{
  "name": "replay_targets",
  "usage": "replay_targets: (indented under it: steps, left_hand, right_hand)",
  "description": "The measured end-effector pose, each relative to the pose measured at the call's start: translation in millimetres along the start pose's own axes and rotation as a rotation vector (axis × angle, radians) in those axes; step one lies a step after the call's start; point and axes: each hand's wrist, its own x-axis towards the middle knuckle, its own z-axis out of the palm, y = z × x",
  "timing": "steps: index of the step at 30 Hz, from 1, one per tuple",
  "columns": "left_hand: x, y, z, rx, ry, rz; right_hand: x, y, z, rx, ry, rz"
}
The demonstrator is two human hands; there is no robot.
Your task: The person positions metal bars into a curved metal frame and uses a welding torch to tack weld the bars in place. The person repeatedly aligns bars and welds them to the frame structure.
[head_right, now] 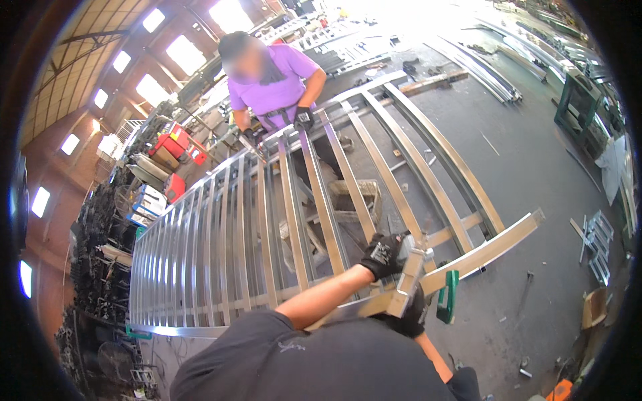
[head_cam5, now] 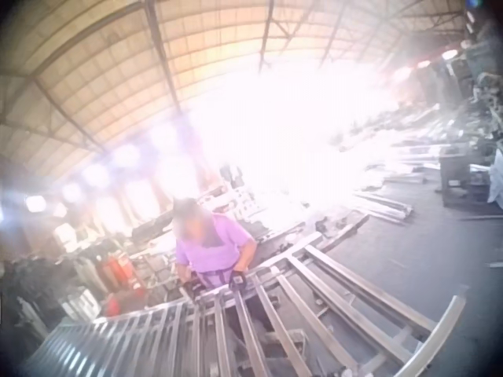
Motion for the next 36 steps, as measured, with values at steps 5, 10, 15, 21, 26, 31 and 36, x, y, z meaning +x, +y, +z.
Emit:
replay_targets:
  steps: [5,10,15,21,26,31,36]
  left_hand:
    - [1,1,-8,-0.045,-0.050,0.066]
    - [-8,-13,33,-0.389,0.394,0.255]
    - [21,-19,30,-0.242,-0.030,-0.151]
    - [56,-23,-7,-0.155,-0.296,-0.128]
    - [62,12,-1,-0.289,-0.413,-0.007]
    - [35,-22,33,-0.229,-0.344,0.105]
    - [24,-5,0,-0.018,-0.317,0.215]
  right_hand:
    - [-9,-7,-36,0.003,-0.067,0.129]
    - [-3,-34,-59,0.015,-0.041,0.174]
    - [-37,11,-55,0.058,-0.189,0.236]
    - [-29,14,-62,0.076,-0.167,0.220]
    - [-23,22,-76,0.055,-0.102,0.213]
    - [8,26,-74,0.083,-0.105,0.128]
    - [17,26,-83,0.088,-0.101,0.116]
